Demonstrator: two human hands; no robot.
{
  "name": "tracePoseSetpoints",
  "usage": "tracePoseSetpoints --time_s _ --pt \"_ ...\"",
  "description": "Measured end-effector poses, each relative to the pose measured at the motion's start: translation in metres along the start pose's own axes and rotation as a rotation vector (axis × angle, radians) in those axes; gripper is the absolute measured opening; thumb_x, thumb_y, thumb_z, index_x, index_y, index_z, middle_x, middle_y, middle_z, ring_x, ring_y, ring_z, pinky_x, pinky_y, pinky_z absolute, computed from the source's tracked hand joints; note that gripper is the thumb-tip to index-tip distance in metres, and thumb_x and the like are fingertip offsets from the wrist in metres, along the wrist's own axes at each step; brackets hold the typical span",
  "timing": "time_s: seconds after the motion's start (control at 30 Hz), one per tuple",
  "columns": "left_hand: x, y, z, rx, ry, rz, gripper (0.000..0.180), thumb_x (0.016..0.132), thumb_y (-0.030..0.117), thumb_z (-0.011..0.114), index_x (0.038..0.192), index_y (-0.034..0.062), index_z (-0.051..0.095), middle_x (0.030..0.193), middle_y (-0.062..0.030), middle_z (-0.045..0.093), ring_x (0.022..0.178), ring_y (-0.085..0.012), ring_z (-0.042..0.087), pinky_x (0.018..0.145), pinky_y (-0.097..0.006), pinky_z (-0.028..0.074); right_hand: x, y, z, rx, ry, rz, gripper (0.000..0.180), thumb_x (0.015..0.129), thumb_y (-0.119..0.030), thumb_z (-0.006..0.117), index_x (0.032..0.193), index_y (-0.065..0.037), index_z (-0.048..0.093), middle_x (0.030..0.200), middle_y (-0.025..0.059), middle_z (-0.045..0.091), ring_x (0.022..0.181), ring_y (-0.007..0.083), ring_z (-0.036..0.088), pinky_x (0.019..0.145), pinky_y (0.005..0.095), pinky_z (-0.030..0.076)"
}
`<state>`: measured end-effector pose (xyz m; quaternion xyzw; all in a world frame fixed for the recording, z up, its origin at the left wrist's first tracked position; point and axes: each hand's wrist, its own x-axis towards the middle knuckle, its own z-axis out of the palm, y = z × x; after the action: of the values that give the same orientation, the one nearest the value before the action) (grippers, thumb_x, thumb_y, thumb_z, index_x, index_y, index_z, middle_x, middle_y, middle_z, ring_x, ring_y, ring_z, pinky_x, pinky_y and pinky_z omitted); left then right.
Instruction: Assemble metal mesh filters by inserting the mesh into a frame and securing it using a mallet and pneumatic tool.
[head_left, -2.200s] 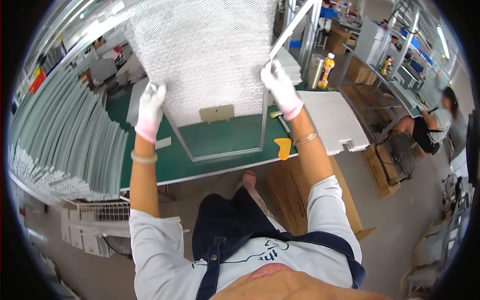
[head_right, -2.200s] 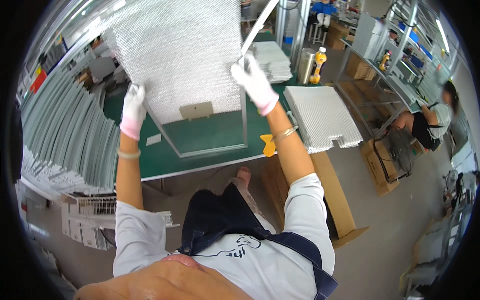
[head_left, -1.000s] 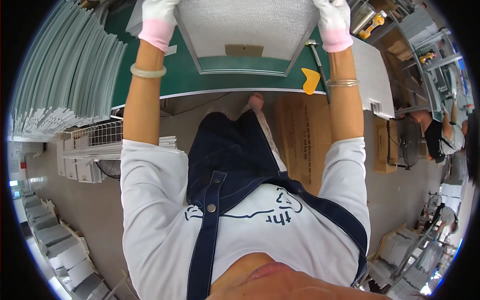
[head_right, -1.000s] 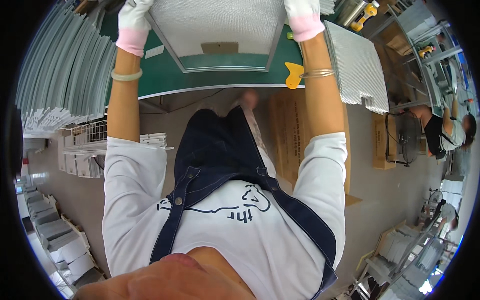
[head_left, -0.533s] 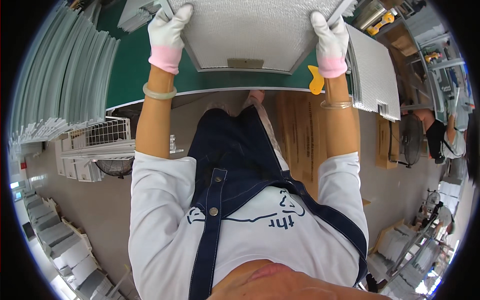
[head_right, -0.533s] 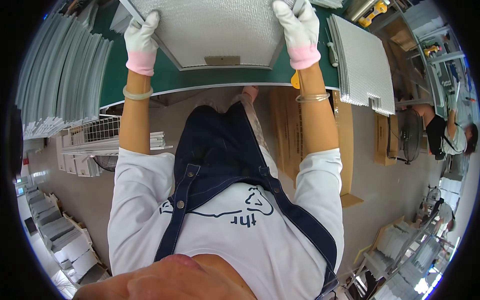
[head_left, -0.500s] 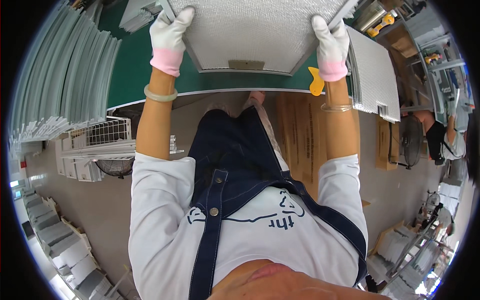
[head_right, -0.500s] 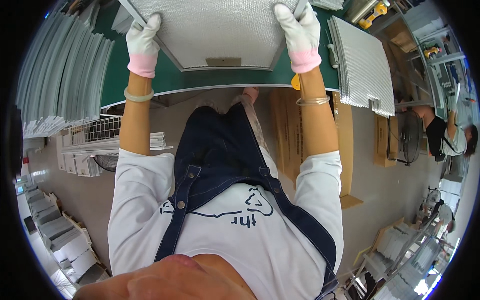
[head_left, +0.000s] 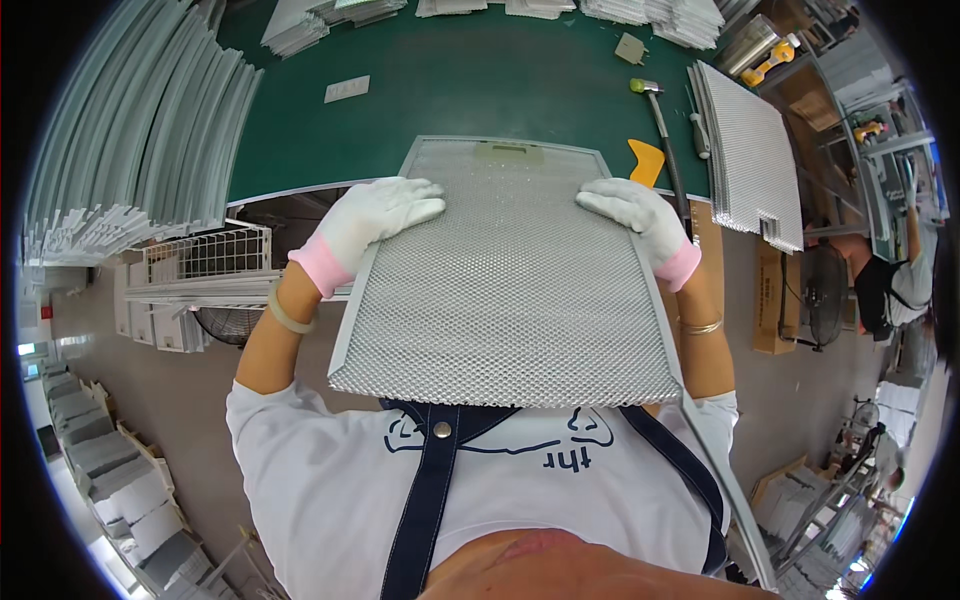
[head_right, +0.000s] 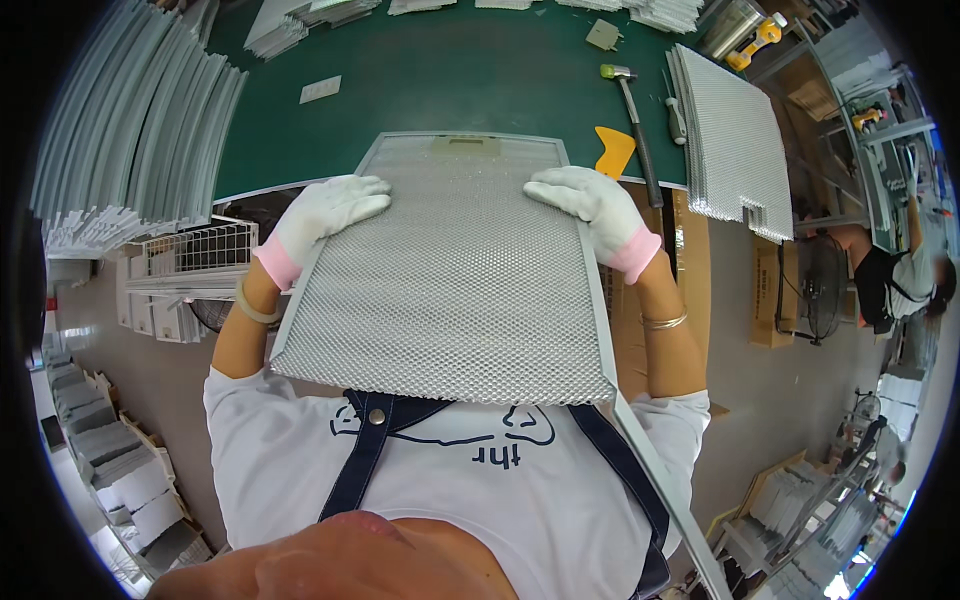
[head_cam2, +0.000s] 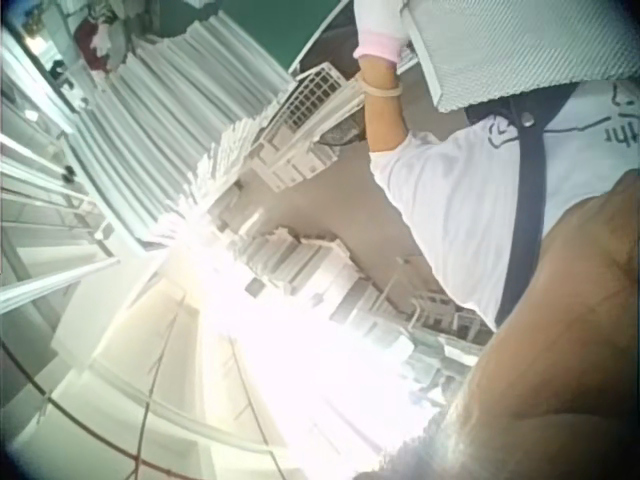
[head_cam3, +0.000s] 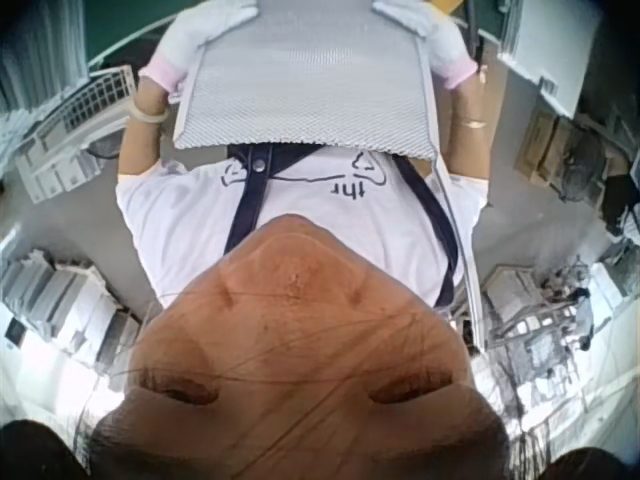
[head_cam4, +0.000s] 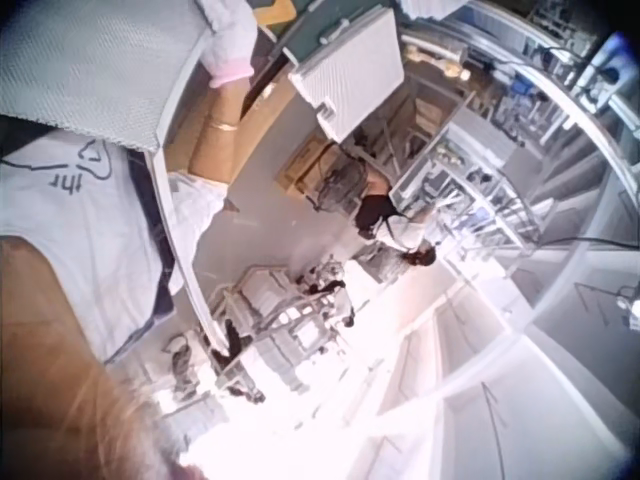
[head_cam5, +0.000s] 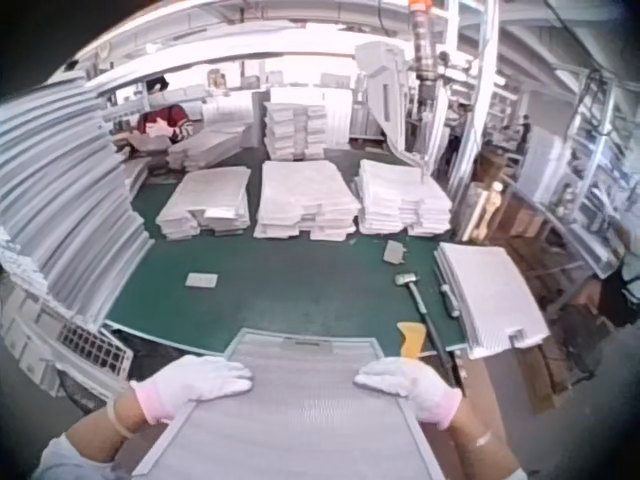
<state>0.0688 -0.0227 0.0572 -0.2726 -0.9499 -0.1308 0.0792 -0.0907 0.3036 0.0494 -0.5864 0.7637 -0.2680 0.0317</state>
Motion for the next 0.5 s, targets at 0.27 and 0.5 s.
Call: tracePoseSetpoints --time_s 0.27,0.5 --pt "0.003 -0.004 -0.008 -0.224 0.088 -0.02 0.033 0.082 0.002 0.045 0.112 0.0071 0.06 0.114 -0.0105 0.061 0.108 -0.0274 0.056 0.094 -0.035 0.044 0.0 0.005 -0.001 0.044 0.041 0.029 0.036 0.074 -0.006 0.062 0.11 -0.01 0.064 0.108 0.0096 0.063 0.103 0.027 0.058 0.092 0.0339 0.044" --pt "0.063 -0.054 0.001 -0.859 0.584 -0.727 0.034 0.079 0.023 0.071 0.103 0.0006 0.066 0.091 -0.0048 0.067 0.081 -0.011 0.059 0.075 -0.024 0.047 0.05 0.061 -0.017 0.557 0.385 0.624 0.028 0.078 -0.018 0.073 0.099 -0.001 0.066 0.084 0.0017 0.066 0.075 0.0098 0.056 0.073 0.0261 0.045"
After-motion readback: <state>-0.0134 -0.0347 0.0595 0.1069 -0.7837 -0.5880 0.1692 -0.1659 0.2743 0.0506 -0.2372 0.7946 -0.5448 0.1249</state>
